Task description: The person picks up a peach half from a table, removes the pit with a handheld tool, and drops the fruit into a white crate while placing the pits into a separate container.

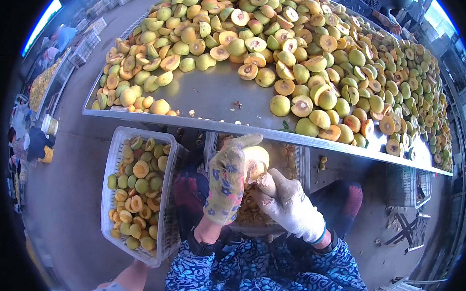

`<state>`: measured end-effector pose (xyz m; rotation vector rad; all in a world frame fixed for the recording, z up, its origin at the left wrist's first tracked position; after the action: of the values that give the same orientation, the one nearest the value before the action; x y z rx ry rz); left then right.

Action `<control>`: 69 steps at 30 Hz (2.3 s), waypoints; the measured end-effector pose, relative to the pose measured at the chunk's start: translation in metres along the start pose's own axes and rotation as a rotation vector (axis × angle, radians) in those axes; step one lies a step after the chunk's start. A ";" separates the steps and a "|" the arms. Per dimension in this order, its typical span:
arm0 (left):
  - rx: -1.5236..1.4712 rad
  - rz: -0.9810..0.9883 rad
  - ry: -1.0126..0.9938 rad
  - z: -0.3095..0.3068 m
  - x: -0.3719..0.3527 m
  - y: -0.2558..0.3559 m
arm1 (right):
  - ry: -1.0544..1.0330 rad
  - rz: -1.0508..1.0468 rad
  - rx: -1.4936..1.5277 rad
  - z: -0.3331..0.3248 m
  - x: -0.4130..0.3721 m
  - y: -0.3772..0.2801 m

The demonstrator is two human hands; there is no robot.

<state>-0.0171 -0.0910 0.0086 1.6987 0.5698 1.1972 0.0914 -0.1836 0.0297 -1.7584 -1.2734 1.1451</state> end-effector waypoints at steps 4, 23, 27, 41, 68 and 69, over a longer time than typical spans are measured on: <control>-0.146 -0.111 0.002 0.003 -0.016 -0.016 | -0.044 0.029 0.014 0.002 0.004 0.009; -0.540 -0.210 -0.029 -0.006 -0.020 -0.009 | -0.430 0.099 0.182 0.018 0.013 0.045; -0.098 -0.023 0.287 -0.007 -0.050 0.003 | -0.538 0.020 0.331 0.039 0.005 0.032; -0.069 -0.080 -0.074 -0.003 -0.027 0.005 | -0.759 0.211 0.493 0.047 -0.008 0.044; -0.439 -0.319 -0.078 -0.005 -0.013 0.002 | -1.219 0.584 1.178 0.071 -0.015 0.034; -0.424 -0.286 0.032 -0.006 -0.013 0.003 | -1.221 0.585 1.172 0.070 -0.016 0.037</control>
<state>-0.0286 -0.1000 0.0060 1.1984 0.5151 1.0510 0.0377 -0.2081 -0.0257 -0.3966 -0.2485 2.7332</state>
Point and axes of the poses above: each hand's wrist, its own x-axis towards the middle knuckle, its own z-axis out of the palm, y = z × x, the point moved 5 cm from there along x, towards the middle knuckle, and after that the axes turned 13 degrees about z, right-handed, at the moved point
